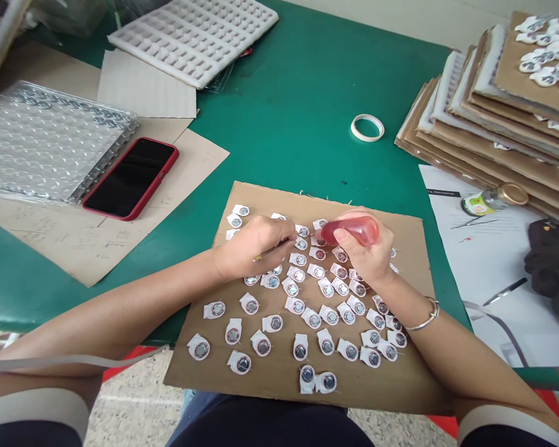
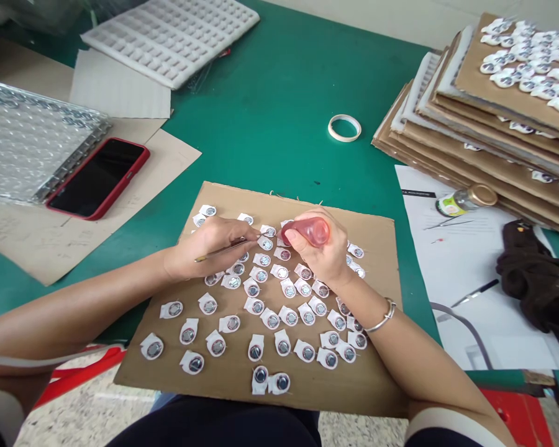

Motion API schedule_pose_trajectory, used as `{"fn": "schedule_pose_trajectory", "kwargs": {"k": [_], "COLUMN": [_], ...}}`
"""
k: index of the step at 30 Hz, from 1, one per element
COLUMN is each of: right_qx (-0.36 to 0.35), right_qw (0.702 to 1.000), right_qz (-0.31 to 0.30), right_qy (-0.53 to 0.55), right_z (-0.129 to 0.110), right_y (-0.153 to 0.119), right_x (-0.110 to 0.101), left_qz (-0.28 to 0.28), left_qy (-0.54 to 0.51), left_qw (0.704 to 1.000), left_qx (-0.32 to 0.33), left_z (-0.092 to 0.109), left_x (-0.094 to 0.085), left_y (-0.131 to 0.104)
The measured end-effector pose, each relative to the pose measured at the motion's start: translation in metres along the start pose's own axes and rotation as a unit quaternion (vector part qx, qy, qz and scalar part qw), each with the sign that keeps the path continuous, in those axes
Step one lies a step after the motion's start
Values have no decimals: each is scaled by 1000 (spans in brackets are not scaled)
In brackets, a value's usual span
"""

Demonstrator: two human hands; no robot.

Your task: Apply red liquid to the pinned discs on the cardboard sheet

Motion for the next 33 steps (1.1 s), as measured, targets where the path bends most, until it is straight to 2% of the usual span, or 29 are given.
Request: {"fn": "schedule_pose_trajectory", "kwargs": {"k": [7, 25, 33], "right_qx": [4, 12, 10], "right_qw": [1000, 1000, 999], "right_qz": [-1, -11, -20], "right_qy": [20, 22, 23], "right_z": [1, 3, -1], "right_y": [0, 0, 0], "right_x": [0, 2, 2], "left_qz": [-4, 5, 23], "left_qy": [-36, -41, -56], "left_qw": [999, 999, 997], "left_qx": [-13, -21, -55], "left_z": [-1, -6, -9], "left_x": [-3, -2, -2], "left_y": [2, 1, 2]}}
Point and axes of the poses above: each hand's wrist, its own y-axis towards the middle knuckle, its own x-axis out of the palm, z = x × y, the point moved 2 cm from there along y, towards the middle knuckle, and after that the axes turned 11 degrees about -y, right-handed, at the moved point
